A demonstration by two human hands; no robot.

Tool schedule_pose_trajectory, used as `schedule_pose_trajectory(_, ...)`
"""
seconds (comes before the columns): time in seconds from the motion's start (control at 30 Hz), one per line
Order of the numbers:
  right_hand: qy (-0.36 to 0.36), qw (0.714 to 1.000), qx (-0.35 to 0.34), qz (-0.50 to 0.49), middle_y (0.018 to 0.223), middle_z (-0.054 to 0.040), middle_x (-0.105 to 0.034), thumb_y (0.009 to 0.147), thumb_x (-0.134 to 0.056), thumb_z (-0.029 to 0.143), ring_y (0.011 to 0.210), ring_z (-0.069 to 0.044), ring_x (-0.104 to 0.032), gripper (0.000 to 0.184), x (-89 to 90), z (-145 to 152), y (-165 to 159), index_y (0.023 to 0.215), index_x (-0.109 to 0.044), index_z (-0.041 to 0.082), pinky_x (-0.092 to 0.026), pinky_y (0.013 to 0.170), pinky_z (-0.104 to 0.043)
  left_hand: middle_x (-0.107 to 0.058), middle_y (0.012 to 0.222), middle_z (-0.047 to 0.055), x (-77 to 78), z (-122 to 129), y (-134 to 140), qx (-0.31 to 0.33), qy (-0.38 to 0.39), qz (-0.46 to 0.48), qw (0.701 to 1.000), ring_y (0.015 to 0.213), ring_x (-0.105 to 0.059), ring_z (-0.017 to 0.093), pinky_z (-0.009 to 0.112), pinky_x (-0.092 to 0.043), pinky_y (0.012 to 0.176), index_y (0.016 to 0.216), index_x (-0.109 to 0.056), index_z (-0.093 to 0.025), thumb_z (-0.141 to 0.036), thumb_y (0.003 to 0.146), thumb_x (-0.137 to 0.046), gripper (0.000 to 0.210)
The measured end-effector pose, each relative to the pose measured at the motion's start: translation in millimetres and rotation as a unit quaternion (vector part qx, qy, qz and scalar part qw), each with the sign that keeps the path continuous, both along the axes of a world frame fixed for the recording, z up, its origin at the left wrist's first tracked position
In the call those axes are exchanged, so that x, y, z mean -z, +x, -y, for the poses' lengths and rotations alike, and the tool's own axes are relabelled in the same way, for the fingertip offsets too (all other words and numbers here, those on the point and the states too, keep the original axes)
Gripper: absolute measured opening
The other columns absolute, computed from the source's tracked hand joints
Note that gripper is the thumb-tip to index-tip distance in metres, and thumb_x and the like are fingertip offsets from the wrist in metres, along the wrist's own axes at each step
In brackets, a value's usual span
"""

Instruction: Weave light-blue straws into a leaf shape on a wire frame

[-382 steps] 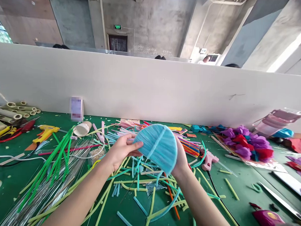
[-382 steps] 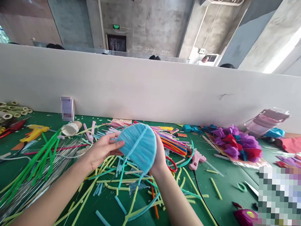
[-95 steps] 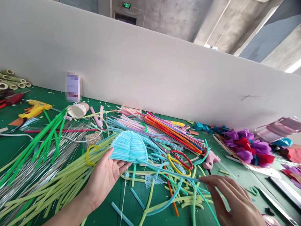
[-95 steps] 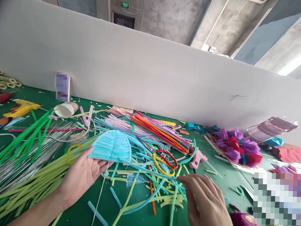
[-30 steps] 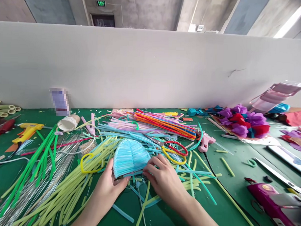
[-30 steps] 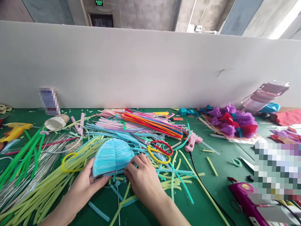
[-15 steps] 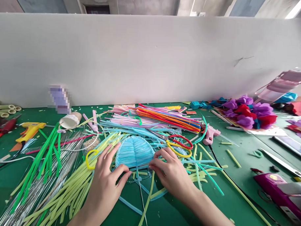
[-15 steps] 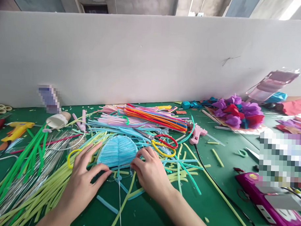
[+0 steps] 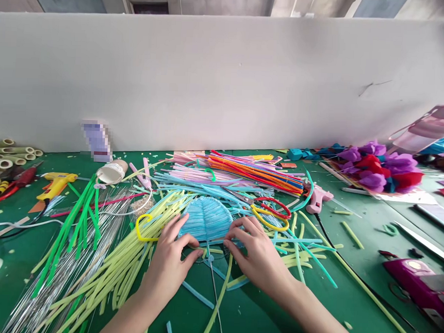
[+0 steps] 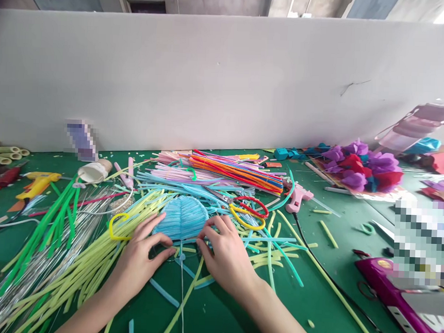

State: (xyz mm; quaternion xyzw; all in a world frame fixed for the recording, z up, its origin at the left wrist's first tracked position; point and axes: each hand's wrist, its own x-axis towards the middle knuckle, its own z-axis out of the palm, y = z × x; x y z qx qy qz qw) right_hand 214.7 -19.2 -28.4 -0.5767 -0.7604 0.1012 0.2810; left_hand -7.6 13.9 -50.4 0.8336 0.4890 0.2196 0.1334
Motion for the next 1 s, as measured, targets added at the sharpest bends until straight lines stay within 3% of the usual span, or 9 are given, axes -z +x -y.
schedule_pose_trajectory(0.23, 0.010, 1.000, 0.023, -0.006, 0.103, -0.0085, -0.058, 0.092, -0.055, 0.019, 0.099, -0.025, -0.051, 0.013, 7.0, 1.9, -6.3, 0.086, -0.067, 0.020, -0.048, 0.088, -0.044, -0.045, 0.150, 0.013, 6.1, 0.5, 2.1, 0.003, -0.015, 0.012, 1.000, 0.141, -0.035, 0.032, 0.058, -0.039, 0.107, 0.077, -0.059, -0.022, -0.027, 0.092, -0.054, 0.016)
schedule_pose_trajectory(0.47, -0.004, 0.998, 0.057, -0.008, 0.107, -0.0096, -0.056, 0.091, -0.055, 0.020, 0.106, -0.027, -0.048, 0.015, 7.2, 6.8, -13.7, 0.081, -0.065, 0.020, -0.046, 0.094, -0.048, -0.050, 0.147, 0.011, -8.9, 0.6, 1.4, -0.016, -0.053, 0.022, 0.998, 0.141, -0.038, 0.033, 0.054, -0.039, 0.109, 0.074, -0.061, -0.023, -0.025, 0.088, -0.058, 0.014)
schedule_pose_trajectory(0.63, 0.007, 0.997, 0.082, 0.001, 0.118, -0.0110, -0.052, 0.089, -0.056, 0.021, 0.118, -0.031, -0.043, 0.014, 6.3, 8.9, -14.8, 0.078, -0.064, 0.020, -0.043, 0.098, -0.052, -0.054, 0.144, 0.009, -14.8, -2.2, -6.5, -0.017, -0.098, 0.034, 0.994, 0.137, -0.045, 0.030, 0.050, -0.044, 0.107, 0.087, -0.070, -0.026, -0.027, 0.089, -0.055, 0.016)
schedule_pose_trajectory(1.0, 0.015, 0.995, 0.064, 0.080, 0.133, -0.0114, -0.049, 0.090, -0.057, 0.022, 0.131, -0.038, -0.031, 0.015, 2.5, 1.4, -13.0, 0.084, -0.071, 0.023, -0.038, 0.100, -0.061, -0.057, 0.141, 0.008, 0.4, 0.1, -0.4, 0.016, 0.041, 0.017, 0.999, 0.132, -0.049, 0.031, 0.053, -0.048, 0.103, 0.094, -0.076, -0.027, -0.027, 0.093, -0.054, 0.022)
